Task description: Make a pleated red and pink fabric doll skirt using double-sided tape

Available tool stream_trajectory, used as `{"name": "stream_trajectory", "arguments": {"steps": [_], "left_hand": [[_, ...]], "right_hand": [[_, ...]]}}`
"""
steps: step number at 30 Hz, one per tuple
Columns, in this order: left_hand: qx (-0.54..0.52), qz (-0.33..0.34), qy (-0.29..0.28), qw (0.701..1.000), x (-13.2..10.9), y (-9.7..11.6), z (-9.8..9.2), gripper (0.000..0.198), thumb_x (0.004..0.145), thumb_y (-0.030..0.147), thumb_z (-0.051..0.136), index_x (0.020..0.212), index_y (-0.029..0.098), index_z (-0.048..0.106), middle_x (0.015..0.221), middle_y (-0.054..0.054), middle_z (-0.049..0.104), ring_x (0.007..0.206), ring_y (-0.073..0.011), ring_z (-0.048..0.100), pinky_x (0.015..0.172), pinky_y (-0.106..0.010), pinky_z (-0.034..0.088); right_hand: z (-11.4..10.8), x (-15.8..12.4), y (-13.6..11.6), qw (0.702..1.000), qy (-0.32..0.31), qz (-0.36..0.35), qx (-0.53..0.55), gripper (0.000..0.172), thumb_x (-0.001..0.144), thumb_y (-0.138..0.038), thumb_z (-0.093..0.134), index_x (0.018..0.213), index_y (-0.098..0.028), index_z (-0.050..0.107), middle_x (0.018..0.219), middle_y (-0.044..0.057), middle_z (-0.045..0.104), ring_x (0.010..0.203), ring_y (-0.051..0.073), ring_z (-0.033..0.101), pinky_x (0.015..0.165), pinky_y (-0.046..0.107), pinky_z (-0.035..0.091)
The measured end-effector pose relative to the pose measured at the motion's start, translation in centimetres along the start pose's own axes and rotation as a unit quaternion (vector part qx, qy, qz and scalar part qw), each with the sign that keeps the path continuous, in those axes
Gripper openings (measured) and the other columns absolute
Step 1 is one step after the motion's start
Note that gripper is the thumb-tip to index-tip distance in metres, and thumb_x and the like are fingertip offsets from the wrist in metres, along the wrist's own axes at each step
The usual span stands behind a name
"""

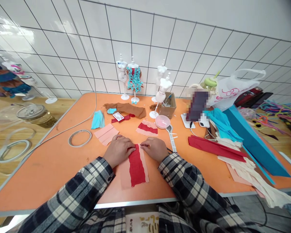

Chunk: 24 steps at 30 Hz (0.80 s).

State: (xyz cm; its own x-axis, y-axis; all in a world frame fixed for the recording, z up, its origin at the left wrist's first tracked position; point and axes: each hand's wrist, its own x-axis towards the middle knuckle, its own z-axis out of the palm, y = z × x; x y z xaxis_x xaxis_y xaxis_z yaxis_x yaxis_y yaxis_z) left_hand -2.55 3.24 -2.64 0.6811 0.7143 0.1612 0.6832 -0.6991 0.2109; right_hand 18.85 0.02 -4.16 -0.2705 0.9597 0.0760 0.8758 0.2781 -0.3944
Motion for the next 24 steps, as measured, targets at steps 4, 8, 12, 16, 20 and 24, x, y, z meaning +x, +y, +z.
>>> {"name": "stream_trajectory", "arguments": {"steps": [4, 8, 12, 16, 20, 24], "left_hand": [[-0.009, -0.004, -0.007, 1.0, -0.1, -0.1, 0.2, 0.02, 0.091, 0.033, 0.055, 0.088, 0.027, 0.074, 0.091, -0.002, 0.074, 0.09, -0.0211, 0.065, 0.096, -0.046, 0.031], [-0.024, -0.015, -0.009, 1.0, -0.3, -0.5, 0.2, 0.021, 0.091, 0.035, 0.055, 0.092, 0.026, 0.074, 0.095, -0.003, 0.074, 0.092, -0.0215, 0.066, 0.09, -0.042, 0.036], [-0.027, -0.031, -0.014, 0.999, -0.6, -1.2, -0.2, 0.022, 0.09, 0.034, 0.054, 0.092, 0.025, 0.074, 0.094, -0.003, 0.074, 0.091, -0.0207, 0.066, 0.088, -0.04, 0.038], [-0.035, -0.038, -0.029, 0.998, -0.7, -1.6, -0.6, 0.021, 0.089, 0.031, 0.053, 0.09, 0.026, 0.073, 0.093, -0.002, 0.075, 0.09, -0.0202, 0.066, 0.092, -0.042, 0.036], [-0.019, -0.049, -0.015, 0.999, -0.8, -1.5, -1.1, 0.018, 0.087, 0.03, 0.056, 0.096, 0.028, 0.072, 0.095, -0.003, 0.075, 0.095, -0.0235, 0.065, 0.103, -0.051, 0.026], [-0.011, -0.039, -0.018, 0.999, -1.0, -1.5, -1.4, 0.014, 0.085, 0.033, 0.059, 0.087, 0.029, 0.072, 0.096, -0.002, 0.074, 0.099, -0.0255, 0.062, 0.105, -0.055, 0.021]], "right_hand": [[0.1, 0.1, 0.1, 1.0, 0.002, -0.006, -0.018, 0.024, 0.096, -0.037, 0.054, 0.101, -0.028, 0.076, 0.099, 0.001, 0.072, 0.094, 0.015, 0.064, 0.076, 0.025, 0.043], [0.2, -0.1, 0.0, 0.999, 0.001, -0.014, -0.029, 0.025, 0.097, -0.038, 0.053, 0.101, -0.028, 0.075, 0.1, 0.001, 0.071, 0.095, 0.015, 0.064, 0.076, 0.025, 0.043], [0.3, -0.1, 0.1, 1.0, 0.003, -0.014, -0.014, 0.023, 0.096, -0.035, 0.053, 0.1, -0.026, 0.074, 0.101, 0.001, 0.071, 0.097, 0.015, 0.063, 0.079, 0.025, 0.043], [0.0, 0.5, 0.2, 1.0, -0.01, 0.018, 0.022, 0.017, 0.092, -0.032, 0.06, 0.096, -0.024, 0.074, 0.098, 0.001, 0.072, 0.091, 0.014, 0.064, 0.074, 0.025, 0.042], [-0.7, 1.2, 0.1, 0.997, -0.045, 0.041, 0.05, 0.013, 0.087, -0.031, 0.064, 0.09, -0.024, 0.075, 0.089, -0.001, 0.073, 0.082, 0.014, 0.063, 0.066, 0.024, 0.04], [-1.2, 1.4, 0.0, 0.998, -0.043, 0.032, 0.044, 0.013, 0.085, -0.03, 0.064, 0.087, -0.024, 0.076, 0.089, 0.0, 0.074, 0.082, 0.014, 0.063, 0.066, 0.024, 0.04]]}}
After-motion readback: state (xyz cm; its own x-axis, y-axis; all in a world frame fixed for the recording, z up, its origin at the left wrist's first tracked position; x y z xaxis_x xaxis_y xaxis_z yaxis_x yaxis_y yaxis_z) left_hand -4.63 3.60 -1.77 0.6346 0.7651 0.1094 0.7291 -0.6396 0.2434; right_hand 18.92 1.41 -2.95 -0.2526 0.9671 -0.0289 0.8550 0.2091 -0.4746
